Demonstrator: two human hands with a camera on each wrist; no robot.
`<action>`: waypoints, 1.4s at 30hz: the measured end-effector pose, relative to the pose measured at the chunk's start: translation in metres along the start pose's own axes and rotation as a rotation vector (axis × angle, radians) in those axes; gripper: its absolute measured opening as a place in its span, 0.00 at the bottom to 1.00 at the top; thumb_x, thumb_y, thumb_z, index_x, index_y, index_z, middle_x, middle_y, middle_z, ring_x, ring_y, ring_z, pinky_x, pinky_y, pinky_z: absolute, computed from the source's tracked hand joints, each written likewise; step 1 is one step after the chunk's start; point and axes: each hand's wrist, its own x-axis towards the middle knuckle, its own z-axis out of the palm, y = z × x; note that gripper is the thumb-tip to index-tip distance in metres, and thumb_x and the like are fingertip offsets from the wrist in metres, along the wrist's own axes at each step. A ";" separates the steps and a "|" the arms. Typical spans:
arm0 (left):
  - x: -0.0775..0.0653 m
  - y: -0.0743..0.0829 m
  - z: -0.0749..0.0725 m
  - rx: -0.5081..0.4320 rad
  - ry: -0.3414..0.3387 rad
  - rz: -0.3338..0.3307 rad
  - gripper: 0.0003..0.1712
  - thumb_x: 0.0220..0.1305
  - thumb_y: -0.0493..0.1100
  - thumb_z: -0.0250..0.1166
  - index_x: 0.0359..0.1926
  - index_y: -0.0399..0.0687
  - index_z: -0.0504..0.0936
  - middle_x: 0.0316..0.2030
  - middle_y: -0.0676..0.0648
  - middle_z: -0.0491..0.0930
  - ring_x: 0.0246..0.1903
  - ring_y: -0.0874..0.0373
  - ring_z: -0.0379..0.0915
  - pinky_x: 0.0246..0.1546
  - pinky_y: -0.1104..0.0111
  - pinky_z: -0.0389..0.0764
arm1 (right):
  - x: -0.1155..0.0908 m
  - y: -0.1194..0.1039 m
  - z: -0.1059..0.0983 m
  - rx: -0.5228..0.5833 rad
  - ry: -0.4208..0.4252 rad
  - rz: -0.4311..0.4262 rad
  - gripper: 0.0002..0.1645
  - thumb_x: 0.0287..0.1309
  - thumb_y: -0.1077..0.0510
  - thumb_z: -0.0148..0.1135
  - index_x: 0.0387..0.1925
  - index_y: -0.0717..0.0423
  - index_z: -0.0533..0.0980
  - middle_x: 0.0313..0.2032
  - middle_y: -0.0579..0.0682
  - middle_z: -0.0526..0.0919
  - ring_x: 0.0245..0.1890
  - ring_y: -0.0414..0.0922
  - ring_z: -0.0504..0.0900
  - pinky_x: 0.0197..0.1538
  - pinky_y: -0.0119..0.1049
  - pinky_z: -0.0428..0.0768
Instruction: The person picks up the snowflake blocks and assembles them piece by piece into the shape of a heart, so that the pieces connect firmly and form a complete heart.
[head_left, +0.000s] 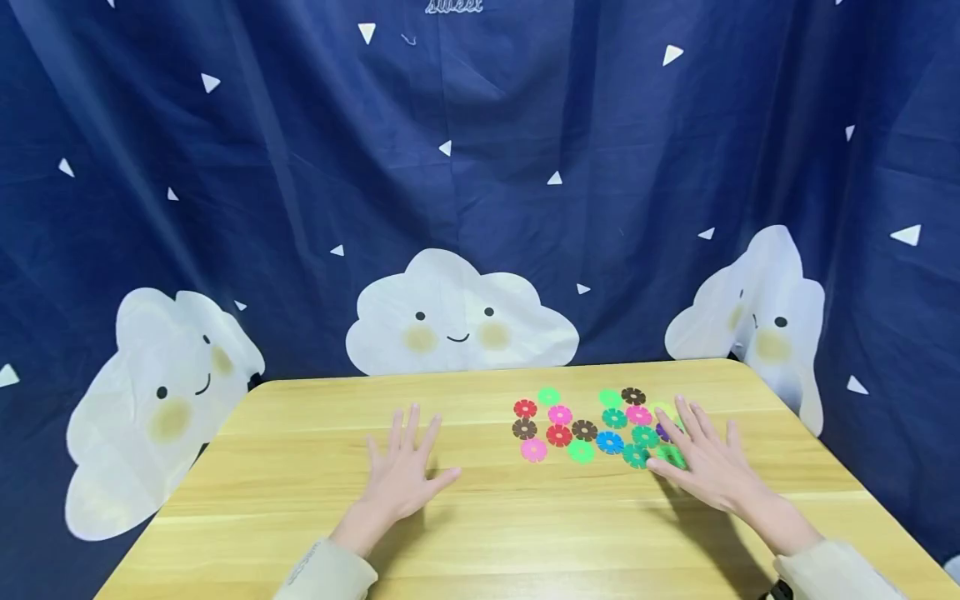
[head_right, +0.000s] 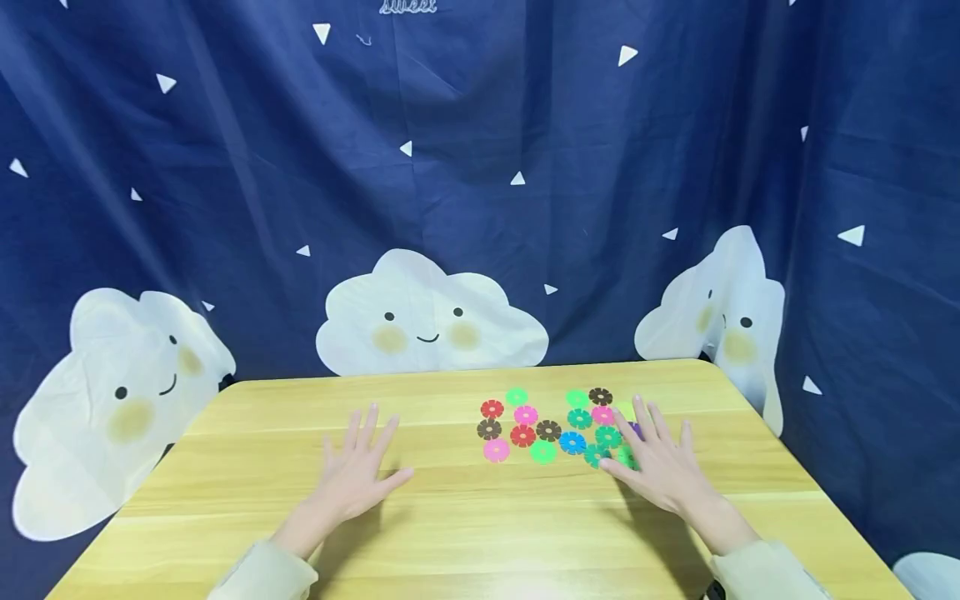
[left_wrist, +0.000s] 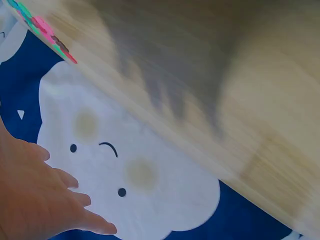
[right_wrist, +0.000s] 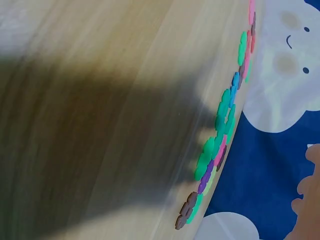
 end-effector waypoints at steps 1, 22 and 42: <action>0.002 0.003 0.000 0.002 -0.010 0.006 0.47 0.55 0.71 0.51 0.69 0.54 0.53 0.70 0.40 0.37 0.68 0.41 0.29 0.55 0.32 0.35 | 0.001 0.000 0.000 0.000 -0.002 -0.002 0.46 0.55 0.36 0.52 0.68 0.55 0.53 0.68 0.65 0.45 0.66 0.64 0.45 0.54 0.74 0.38; 0.063 0.056 0.035 -0.142 -0.096 0.164 0.30 0.57 0.50 0.62 0.60 0.48 0.70 0.34 0.44 0.61 0.35 0.53 0.55 0.23 0.74 0.61 | 0.019 0.008 0.023 0.049 -0.175 0.006 0.44 0.52 0.39 0.59 0.62 0.65 0.62 0.51 0.75 0.68 0.50 0.76 0.64 0.44 0.69 0.66; 0.094 0.067 0.071 -0.434 -0.222 0.214 0.24 0.53 0.40 0.66 0.53 0.44 0.77 0.27 0.47 0.68 0.32 0.58 0.56 0.32 0.68 0.62 | 0.039 0.013 0.045 0.204 -0.280 -0.104 0.26 0.52 0.60 0.62 0.52 0.67 0.72 0.20 0.44 0.68 0.27 0.41 0.67 0.46 0.53 0.68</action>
